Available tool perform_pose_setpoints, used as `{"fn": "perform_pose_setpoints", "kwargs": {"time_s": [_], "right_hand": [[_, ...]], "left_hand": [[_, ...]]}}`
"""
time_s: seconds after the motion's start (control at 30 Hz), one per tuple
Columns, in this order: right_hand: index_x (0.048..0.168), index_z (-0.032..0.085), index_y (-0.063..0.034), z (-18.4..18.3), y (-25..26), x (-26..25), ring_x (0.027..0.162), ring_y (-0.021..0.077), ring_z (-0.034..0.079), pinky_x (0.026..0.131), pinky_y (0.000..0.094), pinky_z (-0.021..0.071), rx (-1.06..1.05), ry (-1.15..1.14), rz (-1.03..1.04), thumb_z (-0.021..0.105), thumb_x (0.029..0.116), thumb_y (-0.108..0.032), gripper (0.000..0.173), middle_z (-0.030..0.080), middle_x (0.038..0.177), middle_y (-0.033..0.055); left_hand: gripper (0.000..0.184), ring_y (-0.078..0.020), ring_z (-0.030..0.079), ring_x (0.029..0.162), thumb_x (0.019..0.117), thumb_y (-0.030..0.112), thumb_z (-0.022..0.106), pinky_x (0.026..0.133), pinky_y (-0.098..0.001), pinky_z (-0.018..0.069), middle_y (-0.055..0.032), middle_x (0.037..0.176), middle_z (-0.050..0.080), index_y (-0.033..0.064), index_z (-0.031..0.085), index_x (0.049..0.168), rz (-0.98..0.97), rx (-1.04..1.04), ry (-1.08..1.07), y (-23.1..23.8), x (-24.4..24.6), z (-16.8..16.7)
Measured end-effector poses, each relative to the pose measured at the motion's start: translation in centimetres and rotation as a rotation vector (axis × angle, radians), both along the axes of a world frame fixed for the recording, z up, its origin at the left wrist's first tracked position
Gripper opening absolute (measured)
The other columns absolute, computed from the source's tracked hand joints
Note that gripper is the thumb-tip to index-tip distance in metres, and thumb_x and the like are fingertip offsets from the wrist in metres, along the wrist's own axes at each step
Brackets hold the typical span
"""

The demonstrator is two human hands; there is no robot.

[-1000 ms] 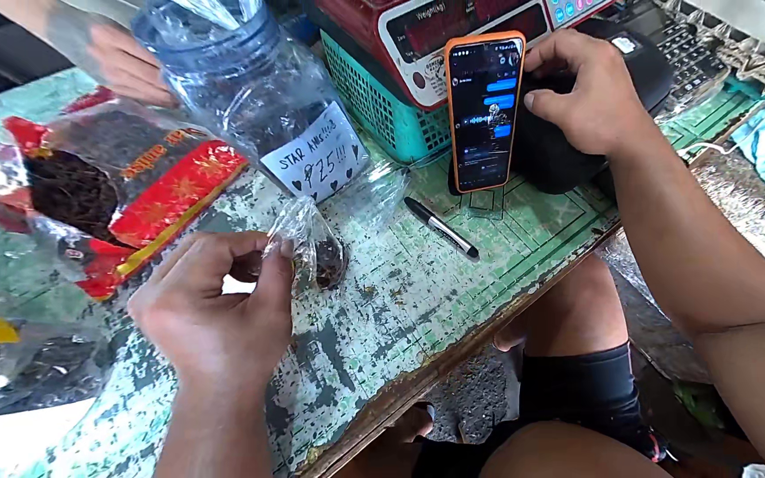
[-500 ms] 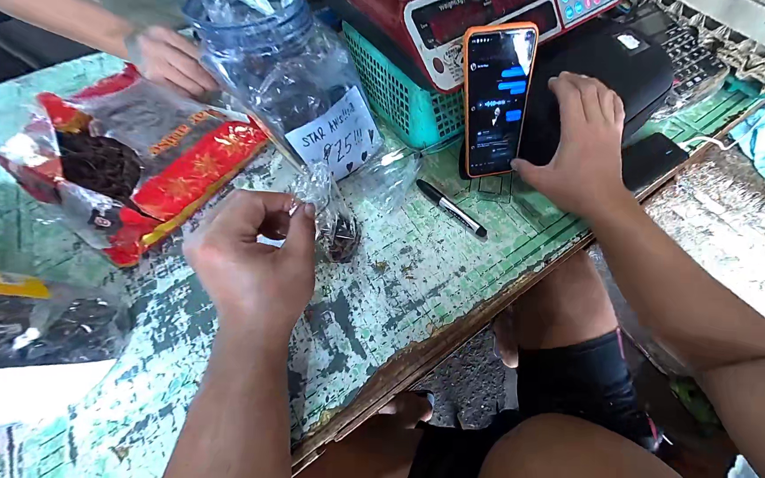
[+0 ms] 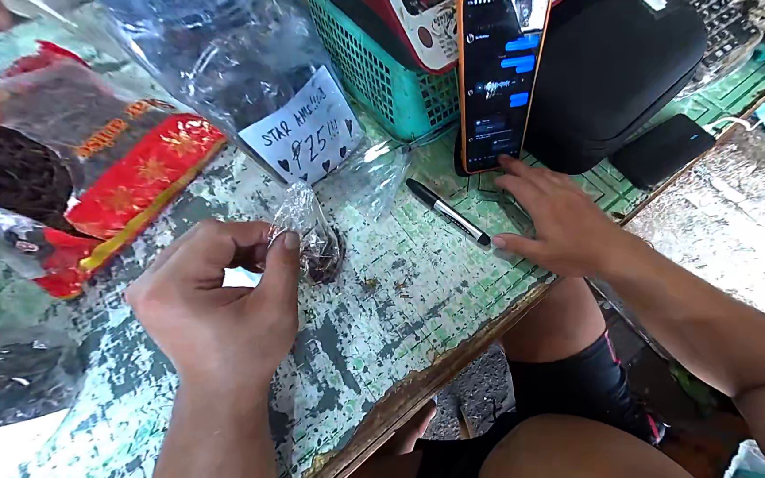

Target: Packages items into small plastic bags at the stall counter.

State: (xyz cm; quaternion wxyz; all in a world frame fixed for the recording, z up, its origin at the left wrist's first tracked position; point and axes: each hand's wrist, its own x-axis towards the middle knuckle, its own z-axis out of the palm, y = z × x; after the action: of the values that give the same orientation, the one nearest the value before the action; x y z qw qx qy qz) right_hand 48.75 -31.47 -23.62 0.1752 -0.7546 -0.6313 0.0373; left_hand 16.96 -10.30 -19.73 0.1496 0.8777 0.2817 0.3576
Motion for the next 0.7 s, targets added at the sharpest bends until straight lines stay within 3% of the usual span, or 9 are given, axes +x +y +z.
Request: {"fn": "perform_pose_setpoints", "kwargs": {"time_s": [0.27, 0.6, 0.7], "right_hand": [[0.149, 0.049, -0.0109, 0.02, 0.3, -0.2, 0.149, 0.0332, 0.037, 0.118, 0.0586, 0.0299, -0.043, -0.053, -0.012, 0.038, 0.0927, -0.08, 0.09, 0.031, 0.167, 0.0118], [0.146, 0.054, -0.0112, -0.09, -0.15, -0.68, 0.146, 0.0359, 0.041, 0.116, 0.0614, 0.0325, 0.032, -0.045, -0.029, 0.043, 0.0911, -0.079, 0.088, 0.033, 0.166, 0.0127], [0.147, 0.052, -0.0128, -0.08, 0.16, -0.22, 0.148, 0.0322, 0.038, 0.118, 0.0581, 0.0309, -0.024, -0.033, -0.021, 0.039, 0.0926, -0.079, 0.087, 0.03, 0.167, 0.0114]], "left_hand": [[0.024, -0.01, 0.063, 0.079, 0.101, 0.031, 0.063, 0.072, -0.0312, 0.054, -0.0022, 0.088, 0.064, 0.0074, 0.068, 0.099, -0.005, -0.014, 0.001, -0.28, 0.29, 0.25], [0.023, -0.0096, 0.063, 0.078, 0.1007, 0.031, 0.063, 0.07, -0.0305, 0.0532, -0.0022, 0.087, 0.063, 0.0078, 0.068, 0.098, -0.015, -0.017, 0.003, -0.47, 0.47, 0.35], [0.024, -0.0089, 0.063, 0.077, 0.1008, 0.031, 0.063, 0.069, -0.0297, 0.0535, -0.0022, 0.087, 0.064, 0.0077, 0.068, 0.099, -0.019, -0.026, 0.008, -0.41, 0.46, 0.18]]}}
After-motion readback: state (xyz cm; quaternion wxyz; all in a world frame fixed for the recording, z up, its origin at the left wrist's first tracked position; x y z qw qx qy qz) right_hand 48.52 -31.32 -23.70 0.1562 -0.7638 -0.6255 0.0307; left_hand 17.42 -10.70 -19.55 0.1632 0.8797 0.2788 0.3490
